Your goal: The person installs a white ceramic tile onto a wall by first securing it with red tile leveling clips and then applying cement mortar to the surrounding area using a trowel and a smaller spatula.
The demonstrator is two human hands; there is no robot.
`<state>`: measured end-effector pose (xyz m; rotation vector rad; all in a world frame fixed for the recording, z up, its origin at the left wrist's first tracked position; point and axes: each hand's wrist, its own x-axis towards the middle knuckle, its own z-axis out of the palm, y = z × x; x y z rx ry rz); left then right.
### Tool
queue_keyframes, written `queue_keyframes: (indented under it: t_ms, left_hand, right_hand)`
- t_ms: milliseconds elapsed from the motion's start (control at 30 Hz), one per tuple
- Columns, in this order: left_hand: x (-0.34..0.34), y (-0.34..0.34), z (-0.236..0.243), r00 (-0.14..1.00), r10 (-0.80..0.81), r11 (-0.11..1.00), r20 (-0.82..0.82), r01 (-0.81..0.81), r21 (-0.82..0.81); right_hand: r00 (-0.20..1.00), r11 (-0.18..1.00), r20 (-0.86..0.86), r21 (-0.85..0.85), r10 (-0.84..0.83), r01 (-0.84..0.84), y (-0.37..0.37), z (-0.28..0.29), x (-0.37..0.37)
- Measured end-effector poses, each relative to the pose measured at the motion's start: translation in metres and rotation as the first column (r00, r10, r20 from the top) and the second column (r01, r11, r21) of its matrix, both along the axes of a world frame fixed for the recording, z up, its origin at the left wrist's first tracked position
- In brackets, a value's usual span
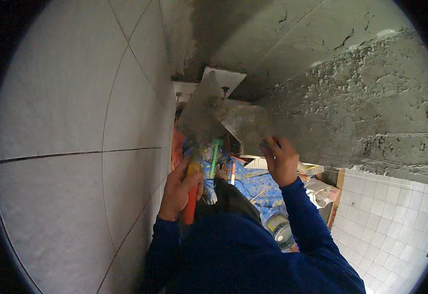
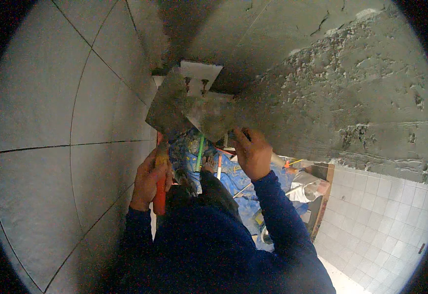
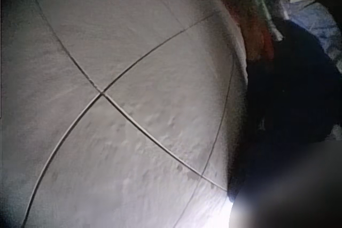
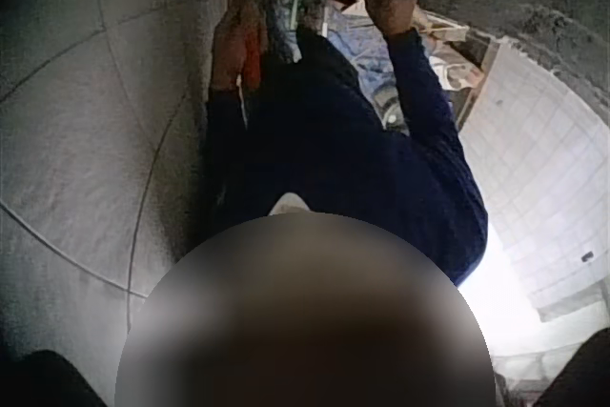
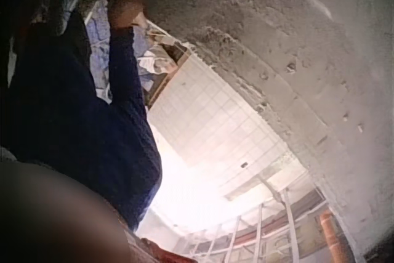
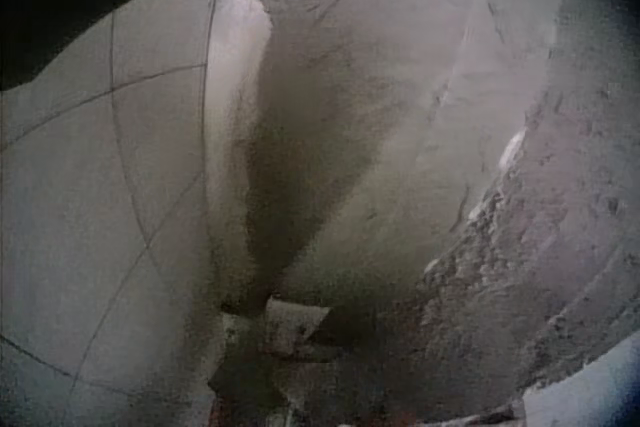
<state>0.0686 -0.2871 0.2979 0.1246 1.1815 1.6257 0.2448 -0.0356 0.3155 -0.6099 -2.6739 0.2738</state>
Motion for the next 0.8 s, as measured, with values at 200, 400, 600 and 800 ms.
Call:
queue_keyframes:
  t_ms: [200,400,600,800]
  left_hand:
    - [0.006,0.001,0.006,0.983,-0.019,1.000,-0.185,0.015,-0.025]
    - [0.005,0.005,0.018,0.983,0.038,0.995,-0.179,-0.054,-0.084]
    - [0.010,0.009,0.020,0.967,-0.082,0.980,-0.243,0.033,-0.197]
    - [0.018,0.005,-0.003,0.948,-0.095,0.980,-0.305,0.034,-0.198]
  right_hand:
    - [0.994,0.991,-0.110,-0.130,-0.010,-0.004,-0.010,0.011,-0.003]
    - [0.995,0.940,-0.092,-0.333,0.046,-0.074,-0.063,-0.029,0.010]
    - [0.995,0.955,-0.098,-0.294,0.001,-0.029,-0.048,-0.048,0.001]
    - [0.979,0.995,-0.180,-0.054,-0.092,0.083,-0.005,-0.039,-0.037]
